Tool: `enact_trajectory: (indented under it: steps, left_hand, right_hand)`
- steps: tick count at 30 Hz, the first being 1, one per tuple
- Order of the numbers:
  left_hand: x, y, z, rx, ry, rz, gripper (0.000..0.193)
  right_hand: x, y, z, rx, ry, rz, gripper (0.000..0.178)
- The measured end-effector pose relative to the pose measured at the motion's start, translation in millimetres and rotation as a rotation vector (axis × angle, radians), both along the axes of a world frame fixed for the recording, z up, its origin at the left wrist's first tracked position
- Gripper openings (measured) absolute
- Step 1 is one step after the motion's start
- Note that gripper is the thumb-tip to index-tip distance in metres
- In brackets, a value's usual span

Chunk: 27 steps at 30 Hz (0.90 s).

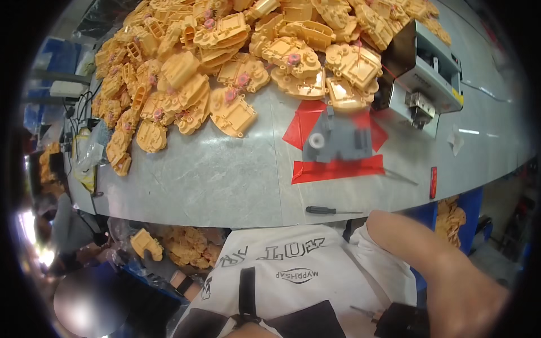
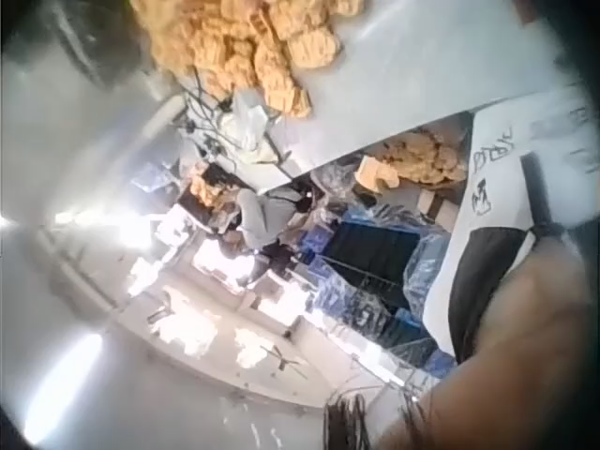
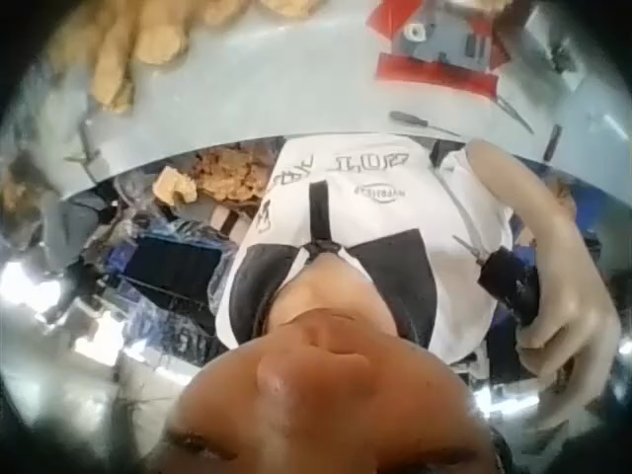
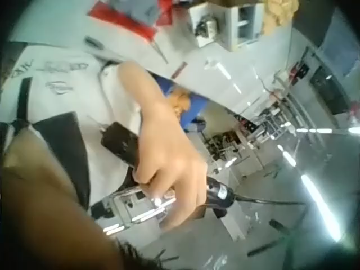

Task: The person attaches plastic components to toy vehicle bases using an electric screwdriver to drive screws into the parts.

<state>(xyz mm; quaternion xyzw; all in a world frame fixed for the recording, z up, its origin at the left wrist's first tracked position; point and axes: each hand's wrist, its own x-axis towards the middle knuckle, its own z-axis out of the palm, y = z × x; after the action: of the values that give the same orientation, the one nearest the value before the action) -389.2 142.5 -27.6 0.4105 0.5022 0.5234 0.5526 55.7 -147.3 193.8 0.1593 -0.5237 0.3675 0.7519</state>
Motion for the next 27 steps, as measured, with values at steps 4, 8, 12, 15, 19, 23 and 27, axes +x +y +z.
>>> enact_trajectory:
  steps: [4,8,12,15,19,23,27]
  left_hand:
    - [-140.4,2.5,-178.0,-0.532,0.073,0.308,0.039]
    - [-91.9,23.1,-167.8,0.261,1.052,0.054,0.037]
    - [143.6,6.1,89.7,0.647,0.65,-0.152,0.041]
    - [210.2,39.3,65.5,0.9,0.892,-0.168,0.051]
    - [290.9,56.2,40.0,0.838,1.527,-0.406,0.066]
    - [277.8,87.3,7.3,1.002,1.362,-0.27,0.058]
    - [289.0,77.0,12.6,0.924,1.31,-0.293,0.056]
  right_hand:
    - [10.9,8.4,-8.0,-0.076,0.055,-0.137,0.02]
    - [-9.5,38.6,-11.8,-0.217,0.133,-0.448,0.015]
    - [-17.7,53.4,-5.9,-0.181,0.098,-0.412,0.014]
    - [-24.9,79.8,-1.2,-0.13,0.061,-0.421,0.014]
    - [-25.6,86.6,7.0,-0.075,-0.062,-0.526,0.015]
    - [-16.4,72.4,25.0,-0.062,-0.229,-0.61,0.015]
    - [-29.0,57.2,34.9,-0.023,-0.334,-0.642,0.016]
